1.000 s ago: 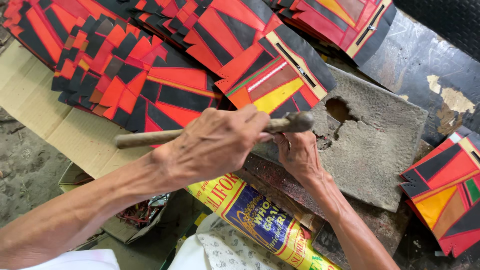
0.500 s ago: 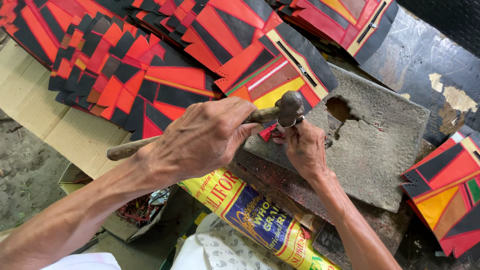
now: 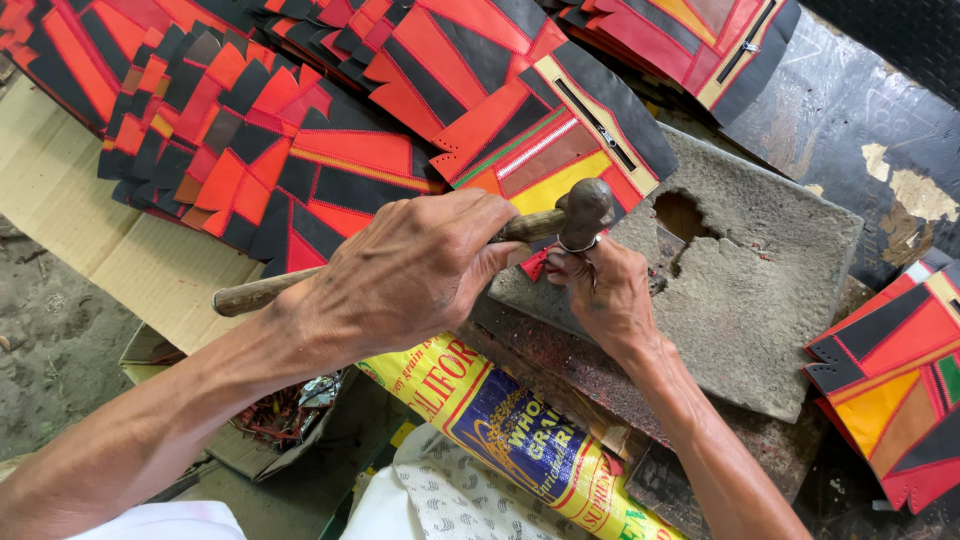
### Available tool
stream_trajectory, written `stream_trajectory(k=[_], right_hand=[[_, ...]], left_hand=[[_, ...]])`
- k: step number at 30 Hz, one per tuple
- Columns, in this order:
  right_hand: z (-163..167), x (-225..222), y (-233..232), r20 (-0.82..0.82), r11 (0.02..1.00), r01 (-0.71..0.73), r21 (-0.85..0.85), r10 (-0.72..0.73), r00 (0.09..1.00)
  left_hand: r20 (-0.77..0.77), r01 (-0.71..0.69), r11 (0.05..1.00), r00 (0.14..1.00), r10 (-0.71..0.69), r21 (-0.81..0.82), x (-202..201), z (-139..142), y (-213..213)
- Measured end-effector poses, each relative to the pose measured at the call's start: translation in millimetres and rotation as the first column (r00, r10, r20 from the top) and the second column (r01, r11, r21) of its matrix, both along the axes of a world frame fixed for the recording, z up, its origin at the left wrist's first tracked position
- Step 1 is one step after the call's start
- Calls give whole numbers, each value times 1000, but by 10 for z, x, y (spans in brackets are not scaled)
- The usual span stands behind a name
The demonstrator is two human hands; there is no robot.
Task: The person uses a hammer and a metal punch to create holes along the edges of colorful patterned leather pouches. They repeatedly position the punch on the pouch, strike it with the hammer, and move to the next spot along the edge.
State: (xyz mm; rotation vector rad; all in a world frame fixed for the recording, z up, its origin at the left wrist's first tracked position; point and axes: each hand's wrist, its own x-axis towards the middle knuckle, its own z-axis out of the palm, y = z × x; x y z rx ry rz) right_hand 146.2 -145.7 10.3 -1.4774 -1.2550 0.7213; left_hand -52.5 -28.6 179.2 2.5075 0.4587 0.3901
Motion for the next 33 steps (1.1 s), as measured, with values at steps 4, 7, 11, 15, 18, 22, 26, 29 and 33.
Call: stream_trajectory(k=[4, 7, 11, 15, 18, 22, 26, 29, 33], right_hand=[[103, 5, 7, 241, 999, -38, -5, 38, 970], [158, -4, 2, 214, 999, -47, 12, 43, 976], [160, -15, 27, 376, 999, -33, 23, 22, 926], [125, -32, 30, 317, 1000, -30, -9, 31, 948], [108, -45, 13, 288, 996, -46, 74, 23, 957], [73, -44, 23, 336, 977, -106, 188, 37, 941], [-14, -35, 55, 392, 1000, 21, 3, -20, 920], [-109, -26, 6, -49, 960, 200, -193, -213, 976], [-230, 15, -20, -413, 987, 141, -79, -161, 897]], left_hand=[[47, 28, 1000, 998, -29, 1, 32, 40, 27], [209, 79, 995, 974, -88, 56, 86, 39, 15], [55, 66, 995, 996, -70, 72, 186, 40, -5], [-20, 60, 989, 998, -58, 134, 209, 113, -20], [278, 57, 996, 958, -72, 62, 189, 145, -88], [-17, 83, 993, 997, -82, 85, 191, 30, -66], [-91, -68, 997, 994, 64, -43, 36, -242, 37], [-64, -282, 928, 959, 275, -244, -45, -557, 23], [-115, -534, 764, 839, 532, -362, 62, -973, 99]])
